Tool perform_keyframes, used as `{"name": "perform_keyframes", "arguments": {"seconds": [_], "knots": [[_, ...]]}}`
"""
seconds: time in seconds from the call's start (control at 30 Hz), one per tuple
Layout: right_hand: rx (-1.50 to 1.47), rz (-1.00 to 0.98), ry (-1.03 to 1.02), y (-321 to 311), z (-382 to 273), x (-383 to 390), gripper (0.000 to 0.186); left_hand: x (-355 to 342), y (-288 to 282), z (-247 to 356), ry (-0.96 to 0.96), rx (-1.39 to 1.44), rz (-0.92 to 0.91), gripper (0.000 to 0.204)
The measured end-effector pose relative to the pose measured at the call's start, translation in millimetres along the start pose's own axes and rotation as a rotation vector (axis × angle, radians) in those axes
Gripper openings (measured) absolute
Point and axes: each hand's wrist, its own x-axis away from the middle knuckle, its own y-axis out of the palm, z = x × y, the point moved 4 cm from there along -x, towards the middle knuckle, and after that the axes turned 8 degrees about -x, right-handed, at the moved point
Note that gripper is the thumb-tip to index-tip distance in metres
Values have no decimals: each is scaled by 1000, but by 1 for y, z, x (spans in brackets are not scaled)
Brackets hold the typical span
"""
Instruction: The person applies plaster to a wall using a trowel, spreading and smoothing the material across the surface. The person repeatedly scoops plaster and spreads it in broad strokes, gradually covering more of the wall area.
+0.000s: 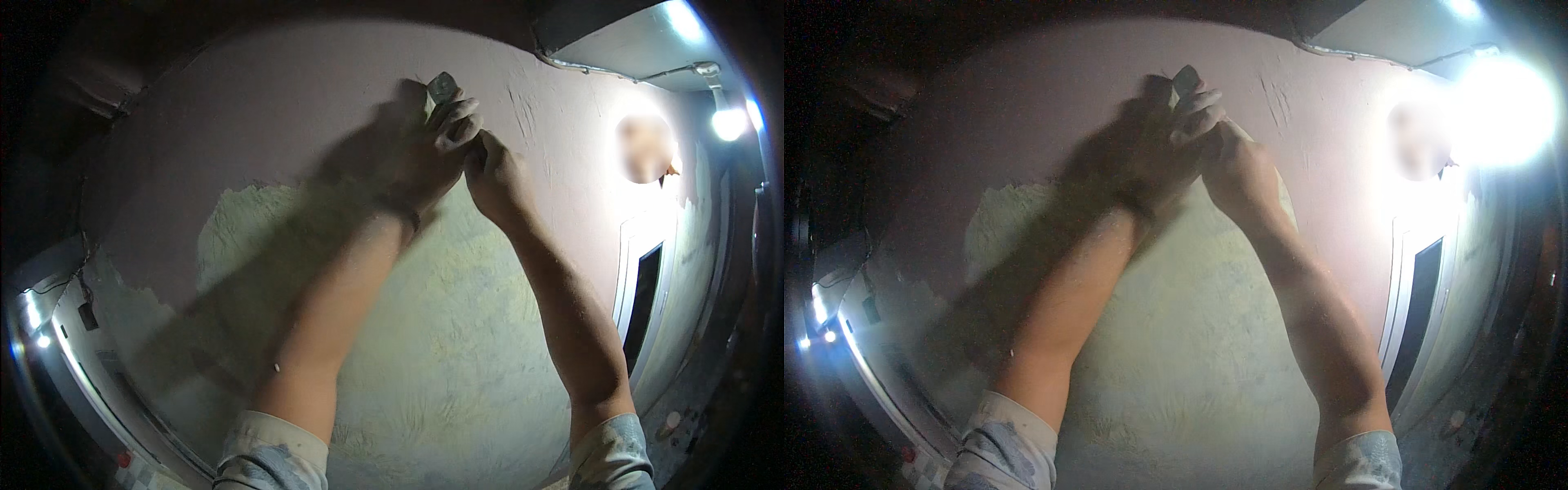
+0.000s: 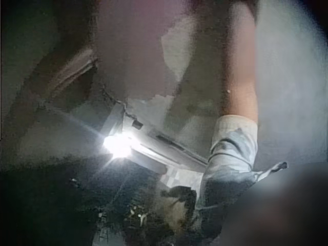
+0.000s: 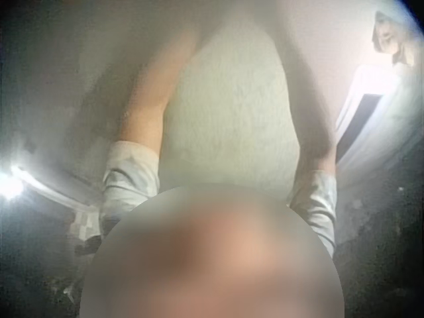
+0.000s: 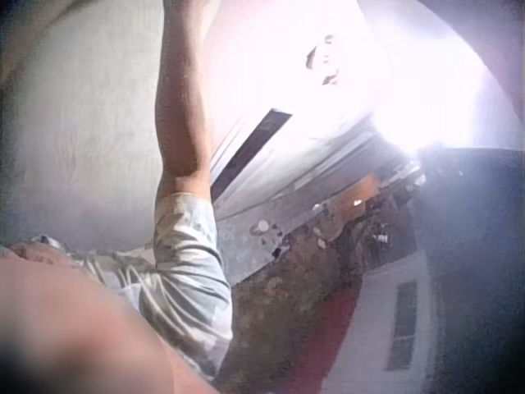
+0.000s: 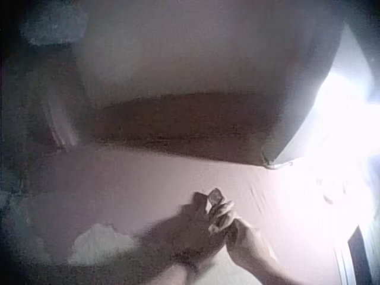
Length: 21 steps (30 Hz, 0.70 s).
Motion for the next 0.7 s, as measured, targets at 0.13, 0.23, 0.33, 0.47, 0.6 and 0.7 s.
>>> {"name": "perform_keyframes", "arguments": {"seconds": [0.13,0.23,0.33,0.47,0.6,0.7], "knots": [[17,19,-33,-3,-2,-7,25,7,-9,-27,-262,2229,194,34],[47,-13,-47,0,-4,6,25,28,14,-17,-355,3203,255,35],[90,-72,-28,0,-4,17,25,39,33,10,-298,3925,9,36],[65,-21,-2,-4,0,5,28,18,35,27,-38,4517,-295,41],[-44,81,-144,2,-4,2,22,13,37,30,-202,4459,-332,42],[31,20,-88,10,-4,23,21,32,49,35,-282,4446,-400,43]]}}
